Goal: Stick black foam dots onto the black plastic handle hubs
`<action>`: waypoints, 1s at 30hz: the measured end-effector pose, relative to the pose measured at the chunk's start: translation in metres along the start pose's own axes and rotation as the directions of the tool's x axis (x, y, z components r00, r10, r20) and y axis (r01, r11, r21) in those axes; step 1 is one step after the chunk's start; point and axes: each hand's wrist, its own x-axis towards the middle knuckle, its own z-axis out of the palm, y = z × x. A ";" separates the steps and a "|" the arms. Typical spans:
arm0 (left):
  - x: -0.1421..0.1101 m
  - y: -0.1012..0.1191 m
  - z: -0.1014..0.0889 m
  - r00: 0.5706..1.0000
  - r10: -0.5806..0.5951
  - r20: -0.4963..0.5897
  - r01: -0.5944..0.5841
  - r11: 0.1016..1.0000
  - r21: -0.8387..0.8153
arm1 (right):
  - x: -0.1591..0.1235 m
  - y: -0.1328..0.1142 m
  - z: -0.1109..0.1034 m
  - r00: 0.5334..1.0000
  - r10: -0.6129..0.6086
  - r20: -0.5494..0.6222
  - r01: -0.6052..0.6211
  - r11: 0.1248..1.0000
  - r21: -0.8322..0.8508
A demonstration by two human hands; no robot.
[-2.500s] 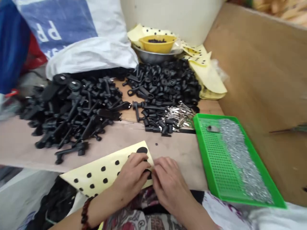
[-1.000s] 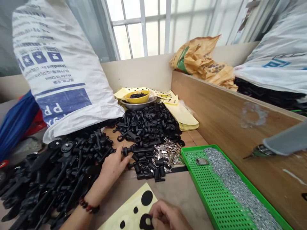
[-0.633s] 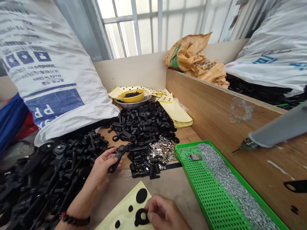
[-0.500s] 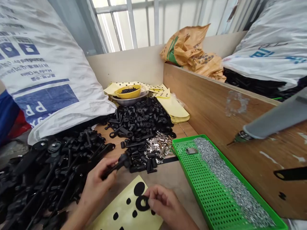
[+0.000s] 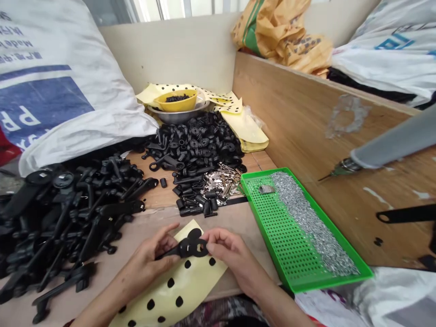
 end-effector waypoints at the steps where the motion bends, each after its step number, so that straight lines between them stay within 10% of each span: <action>1: 0.003 0.002 0.001 0.998 -0.037 0.052 0.040 0.998 -0.051 | 0.000 0.001 -0.001 1.000 -0.001 0.010 0.001 1.000 0.013; 7: 0.011 0.017 0.010 0.953 -0.223 0.207 0.283 0.901 -0.330 | 0.000 -0.001 -0.002 1.000 -0.006 0.019 0.006 1.000 -0.006; 30: 0.010 0.009 0.015 0.966 -0.168 0.199 0.196 0.971 -0.135 | 0.002 -0.002 0.001 0.999 -0.034 0.017 0.036 0.987 -0.159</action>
